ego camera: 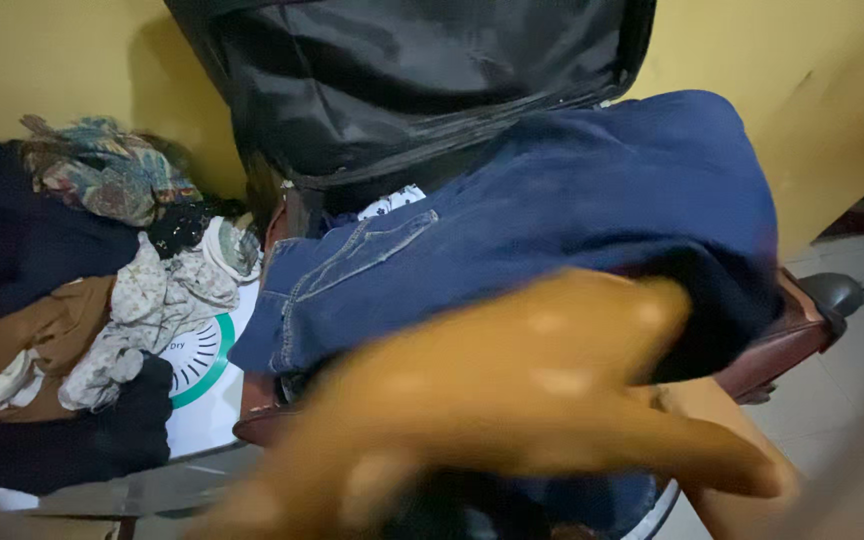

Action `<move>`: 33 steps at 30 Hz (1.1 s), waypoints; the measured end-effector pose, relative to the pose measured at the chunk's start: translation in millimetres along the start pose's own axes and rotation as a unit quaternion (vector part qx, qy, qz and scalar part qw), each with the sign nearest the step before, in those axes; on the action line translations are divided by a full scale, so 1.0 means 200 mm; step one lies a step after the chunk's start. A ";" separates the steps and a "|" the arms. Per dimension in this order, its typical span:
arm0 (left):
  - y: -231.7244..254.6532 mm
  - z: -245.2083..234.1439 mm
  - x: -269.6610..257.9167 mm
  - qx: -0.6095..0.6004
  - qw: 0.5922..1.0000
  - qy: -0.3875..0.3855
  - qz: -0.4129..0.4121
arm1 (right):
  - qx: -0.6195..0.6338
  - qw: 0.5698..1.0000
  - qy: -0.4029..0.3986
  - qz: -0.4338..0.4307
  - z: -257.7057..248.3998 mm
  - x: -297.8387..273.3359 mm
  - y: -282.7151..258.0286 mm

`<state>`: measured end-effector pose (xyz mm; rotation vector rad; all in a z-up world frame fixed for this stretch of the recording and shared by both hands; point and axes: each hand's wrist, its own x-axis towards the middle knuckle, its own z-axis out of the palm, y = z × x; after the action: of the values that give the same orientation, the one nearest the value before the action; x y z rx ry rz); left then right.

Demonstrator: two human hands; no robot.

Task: The person picks up a pair of blue jeans from a pile of clothes, folds them into a rectangular shape, and places them into an open suitcase already containing other garments.

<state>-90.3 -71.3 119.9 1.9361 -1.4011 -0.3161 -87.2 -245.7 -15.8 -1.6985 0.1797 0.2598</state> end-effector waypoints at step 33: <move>-0.42 0.12 -0.03 -0.003 0.906 0.364 -0.215 | 0.360 0.910 -0.137 -0.153 -0.11 0.02 -0.39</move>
<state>-45.9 -62.0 44.5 2.0341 -0.4839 0.2013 -62.0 -256.1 60.2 -0.9209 -0.1873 0.1624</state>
